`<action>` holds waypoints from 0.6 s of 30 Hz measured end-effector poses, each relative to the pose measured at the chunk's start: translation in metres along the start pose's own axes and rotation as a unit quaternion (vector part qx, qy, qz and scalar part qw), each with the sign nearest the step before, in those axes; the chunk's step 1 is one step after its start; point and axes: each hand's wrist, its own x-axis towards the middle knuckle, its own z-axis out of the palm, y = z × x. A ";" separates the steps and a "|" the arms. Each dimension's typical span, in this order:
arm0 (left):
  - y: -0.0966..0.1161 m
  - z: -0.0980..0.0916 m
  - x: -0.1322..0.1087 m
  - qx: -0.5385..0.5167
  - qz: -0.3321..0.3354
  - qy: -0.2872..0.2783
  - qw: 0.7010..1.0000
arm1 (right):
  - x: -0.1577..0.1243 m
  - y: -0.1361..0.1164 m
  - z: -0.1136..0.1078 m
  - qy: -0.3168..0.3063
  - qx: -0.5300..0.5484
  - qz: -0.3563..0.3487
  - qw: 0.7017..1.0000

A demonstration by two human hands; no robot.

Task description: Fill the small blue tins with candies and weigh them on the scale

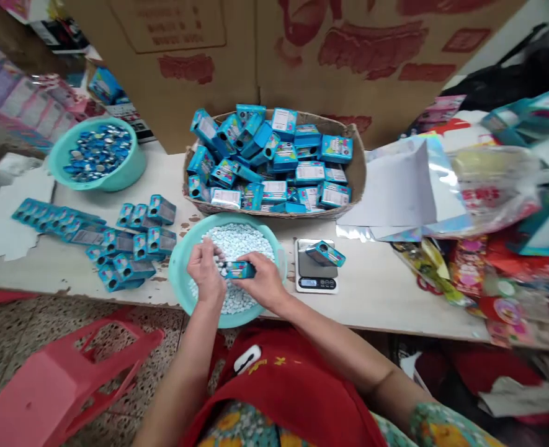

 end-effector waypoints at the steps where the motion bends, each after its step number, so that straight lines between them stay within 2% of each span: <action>1: -0.004 0.000 0.000 0.017 0.018 0.003 1.000 | 0.001 0.002 0.001 -0.005 -0.006 0.001 1.000; 5: -0.009 0.003 -0.006 0.063 0.075 -0.021 0.995 | 0.000 0.006 0.000 -0.006 -0.008 0.003 1.000; 9: 0.008 0.010 -0.015 0.044 0.042 -0.077 0.995 | -0.005 0.012 -0.007 0.002 0.025 0.003 1.000; 11: 0.017 0.012 -0.011 0.003 -0.011 -0.097 0.995 | -0.009 0.016 -0.013 0.003 0.080 0.013 0.997; 14: 0.018 0.005 0.009 -0.108 -0.141 -0.104 0.979 | -0.020 0.021 -0.027 0.003 0.182 0.059 0.982; 16: 0.006 -0.003 0.024 -0.137 -0.237 -0.074 0.959 | -0.030 0.023 -0.041 0.007 0.228 0.090 0.969; 18: -0.011 -0.008 0.032 -0.095 -0.336 -0.042 0.936 | -0.044 0.024 -0.060 0.024 0.244 0.111 0.963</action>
